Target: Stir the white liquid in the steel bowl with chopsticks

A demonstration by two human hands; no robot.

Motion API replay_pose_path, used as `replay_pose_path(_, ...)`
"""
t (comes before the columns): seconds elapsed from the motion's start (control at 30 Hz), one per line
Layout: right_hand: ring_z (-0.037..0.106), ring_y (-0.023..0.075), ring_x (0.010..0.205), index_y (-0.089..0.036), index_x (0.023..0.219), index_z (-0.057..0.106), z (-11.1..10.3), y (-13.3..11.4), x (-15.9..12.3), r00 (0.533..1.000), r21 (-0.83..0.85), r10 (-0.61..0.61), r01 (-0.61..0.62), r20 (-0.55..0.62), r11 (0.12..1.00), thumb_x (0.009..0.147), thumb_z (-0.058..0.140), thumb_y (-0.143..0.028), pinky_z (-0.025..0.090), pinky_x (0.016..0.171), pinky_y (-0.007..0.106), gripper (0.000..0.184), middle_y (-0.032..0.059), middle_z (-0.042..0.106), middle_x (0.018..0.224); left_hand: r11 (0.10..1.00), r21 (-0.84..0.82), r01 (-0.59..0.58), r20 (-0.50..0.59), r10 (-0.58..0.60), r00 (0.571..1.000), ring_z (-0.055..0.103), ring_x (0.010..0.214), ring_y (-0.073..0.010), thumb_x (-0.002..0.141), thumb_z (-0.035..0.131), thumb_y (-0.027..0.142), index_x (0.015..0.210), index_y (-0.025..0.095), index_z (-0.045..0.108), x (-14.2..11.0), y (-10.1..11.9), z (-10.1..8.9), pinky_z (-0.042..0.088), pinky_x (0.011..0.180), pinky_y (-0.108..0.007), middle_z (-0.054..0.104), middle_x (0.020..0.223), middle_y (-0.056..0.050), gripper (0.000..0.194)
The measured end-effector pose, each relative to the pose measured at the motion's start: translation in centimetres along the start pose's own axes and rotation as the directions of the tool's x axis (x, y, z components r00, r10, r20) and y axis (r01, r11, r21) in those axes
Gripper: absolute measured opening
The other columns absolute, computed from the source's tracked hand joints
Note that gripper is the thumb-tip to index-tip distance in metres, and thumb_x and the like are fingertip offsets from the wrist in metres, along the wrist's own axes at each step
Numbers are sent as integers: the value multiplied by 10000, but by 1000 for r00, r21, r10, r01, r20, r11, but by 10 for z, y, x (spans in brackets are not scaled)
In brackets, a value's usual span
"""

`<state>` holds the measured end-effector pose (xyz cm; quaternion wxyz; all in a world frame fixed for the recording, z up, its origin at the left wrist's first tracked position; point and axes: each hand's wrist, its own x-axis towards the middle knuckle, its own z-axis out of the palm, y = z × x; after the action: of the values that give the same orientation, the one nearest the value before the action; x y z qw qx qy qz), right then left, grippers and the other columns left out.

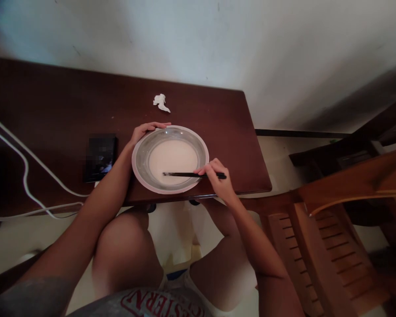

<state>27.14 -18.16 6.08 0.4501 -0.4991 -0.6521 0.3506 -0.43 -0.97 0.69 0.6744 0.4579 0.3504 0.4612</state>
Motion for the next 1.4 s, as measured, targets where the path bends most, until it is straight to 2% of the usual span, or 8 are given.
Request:
replay_pose_path(0.17,613,207,880,-295,893,739,6,3,4,996,-159,-75,81,46,984,964,540,-347,492,827,416,217,-6,806,1037,1000,-9,5,3,-5,1000,579,1293,-329,652,506,168,782,142,802,1,-1,-1,286,1211,-467,768,1121,-105,324)
replay_pose_path(0.4,679,205,732,-251,642,671,-16,1,2,974,18,-41,46,-224,999,980,490,-409,509,753,404,415,22,759,719,1000,26,-15,1,15,1000,537,1343,-336,645,521,185,775,153,800,1,-1,-2,280,1214,-463,773,1095,-105,310)
replay_pose_path(0.53,655,188,697,-256,633,667,-5,-1,-2,995,96,-32,42,-98,995,990,482,-377,502,720,383,420,2,760,701,999,30,21,-27,-21,999,544,1339,-331,658,523,167,751,167,779,0,1,0,275,1213,-469,767,1119,-100,272)
replay_pose_path(0.7,621,203,842,-289,844,732,9,1,1,991,-111,-99,109,94,988,969,531,-334,495,821,419,241,-11,813,998,999,24,30,-34,-30,999,561,1318,-337,659,508,168,756,164,778,-1,2,0,279,1210,-481,770,1115,-95,287)
replay_pose_path(0.97,687,208,755,-255,660,667,-16,4,3,973,-2,-41,41,-228,999,982,485,-409,500,802,426,399,17,774,749,999,28,-19,-2,19,1000,541,1338,-330,644,510,183,787,164,804,-2,0,-1,272,1221,-462,770,1123,-95,328)
replay_pose_path(1.1,676,189,698,-249,630,655,-9,1,-1,992,79,-2,12,-125,997,987,482,-410,495,781,409,428,9,768,715,999,43,-30,9,30,1000,551,1325,-329,644,517,194,791,174,806,-1,0,-2,272,1217,-474,775,1112,-78,325)
replay_pose_path(1.23,676,201,911,-268,819,722,6,4,-1,996,0,-12,12,88,1000,972,530,-358,498,864,406,261,7,810,964,999,26,-27,21,27,999,579,1287,-335,634,536,203,798,162,808,0,-2,-3,288,1203,-475,770,1128,-85,320)
replay_pose_path(1.4,664,209,898,-273,838,736,-4,9,4,998,-119,-63,59,-27,991,963,546,-358,481,859,412,242,15,809,992,1000,-4,-8,7,8,1000,588,1269,-346,626,534,204,775,139,806,2,-2,-3,301,1193,-476,767,1134,-104,317)
